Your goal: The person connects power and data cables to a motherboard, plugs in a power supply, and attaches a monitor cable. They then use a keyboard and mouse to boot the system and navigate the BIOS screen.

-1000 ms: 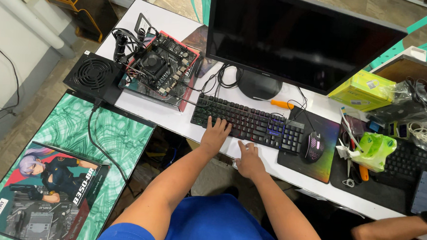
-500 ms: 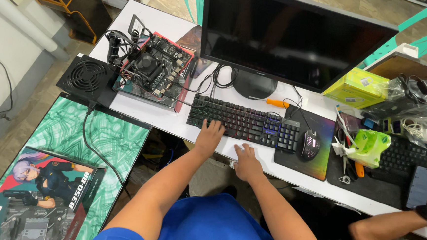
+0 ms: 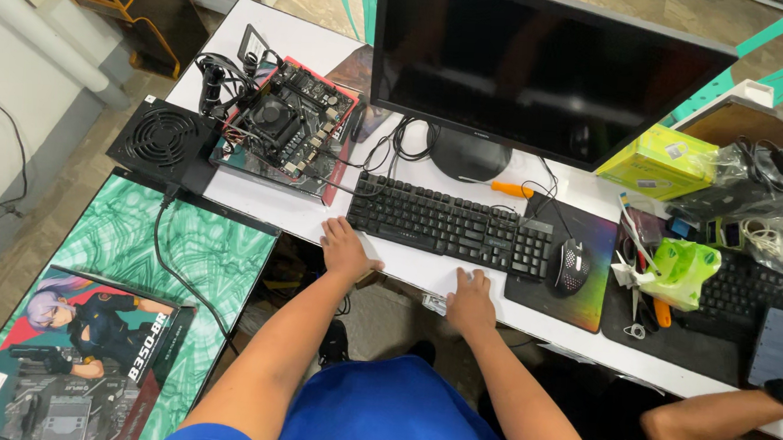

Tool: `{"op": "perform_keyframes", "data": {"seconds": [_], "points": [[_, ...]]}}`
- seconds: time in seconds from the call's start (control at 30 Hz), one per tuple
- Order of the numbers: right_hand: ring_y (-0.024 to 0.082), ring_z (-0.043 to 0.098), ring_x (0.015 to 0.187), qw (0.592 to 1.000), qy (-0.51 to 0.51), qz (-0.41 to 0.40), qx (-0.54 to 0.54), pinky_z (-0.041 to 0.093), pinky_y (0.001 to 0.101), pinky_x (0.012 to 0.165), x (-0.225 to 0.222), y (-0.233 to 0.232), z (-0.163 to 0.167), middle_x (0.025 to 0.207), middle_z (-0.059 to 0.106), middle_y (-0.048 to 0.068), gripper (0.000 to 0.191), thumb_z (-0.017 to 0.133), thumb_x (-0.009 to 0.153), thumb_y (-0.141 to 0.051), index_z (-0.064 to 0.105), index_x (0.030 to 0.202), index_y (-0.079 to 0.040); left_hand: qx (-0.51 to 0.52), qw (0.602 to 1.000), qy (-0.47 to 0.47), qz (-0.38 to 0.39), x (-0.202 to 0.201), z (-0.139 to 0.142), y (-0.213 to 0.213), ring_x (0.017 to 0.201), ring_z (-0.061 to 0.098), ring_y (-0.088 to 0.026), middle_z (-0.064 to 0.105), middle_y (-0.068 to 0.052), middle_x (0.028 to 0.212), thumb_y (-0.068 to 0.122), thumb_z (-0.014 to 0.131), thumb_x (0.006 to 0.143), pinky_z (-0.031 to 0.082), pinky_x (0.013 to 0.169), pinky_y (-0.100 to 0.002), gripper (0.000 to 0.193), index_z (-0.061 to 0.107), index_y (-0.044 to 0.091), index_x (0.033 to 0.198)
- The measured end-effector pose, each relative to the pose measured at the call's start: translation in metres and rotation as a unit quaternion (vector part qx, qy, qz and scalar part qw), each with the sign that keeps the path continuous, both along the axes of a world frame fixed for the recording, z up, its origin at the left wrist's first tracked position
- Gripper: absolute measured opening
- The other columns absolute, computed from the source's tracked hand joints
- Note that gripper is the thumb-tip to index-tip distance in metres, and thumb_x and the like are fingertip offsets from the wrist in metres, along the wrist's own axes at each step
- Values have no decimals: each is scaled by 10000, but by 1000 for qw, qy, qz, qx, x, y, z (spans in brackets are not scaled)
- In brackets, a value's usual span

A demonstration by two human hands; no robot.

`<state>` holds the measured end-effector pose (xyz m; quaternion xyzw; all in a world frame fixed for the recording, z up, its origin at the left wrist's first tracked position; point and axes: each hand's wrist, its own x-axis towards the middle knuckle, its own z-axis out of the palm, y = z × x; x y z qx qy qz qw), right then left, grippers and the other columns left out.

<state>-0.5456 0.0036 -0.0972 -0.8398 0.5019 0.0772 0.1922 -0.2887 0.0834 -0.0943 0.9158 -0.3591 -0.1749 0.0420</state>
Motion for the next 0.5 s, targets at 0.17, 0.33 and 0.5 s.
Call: {"op": "perform_keyframes", "data": {"seconds": [0.17,0.33,0.5], "points": [[352,401,1349,1000,-10,4,-26,565,432,925,-6,-4,3,1410,415,150,667,770,853,-261,479,1441,-140,51,996,72,17,5,-1,-9,1564,45,-427,50,-291,1671,618,967,531,262,1213,-577,1560,64,-126,1563],[361,402,1347,1000,12,-1,-17,575,425,916,-3,-5,8,1400,420,151,639,791,846,-275,506,1405,-158,49,993,98,47,5,-2,-10,1574,-23,-431,-56,-263,1691,575,991,525,199,1219,-631,1580,28,-94,1584],[393,394,1340,1000,16,-11,-3,571,434,925,2,-6,9,1403,406,182,650,811,830,-255,502,1391,-147,36,991,121,49,8,-4,-5,1577,-45,-413,-87,-259,1690,560,998,517,161,1232,-617,1594,10,-92,1583]]}}
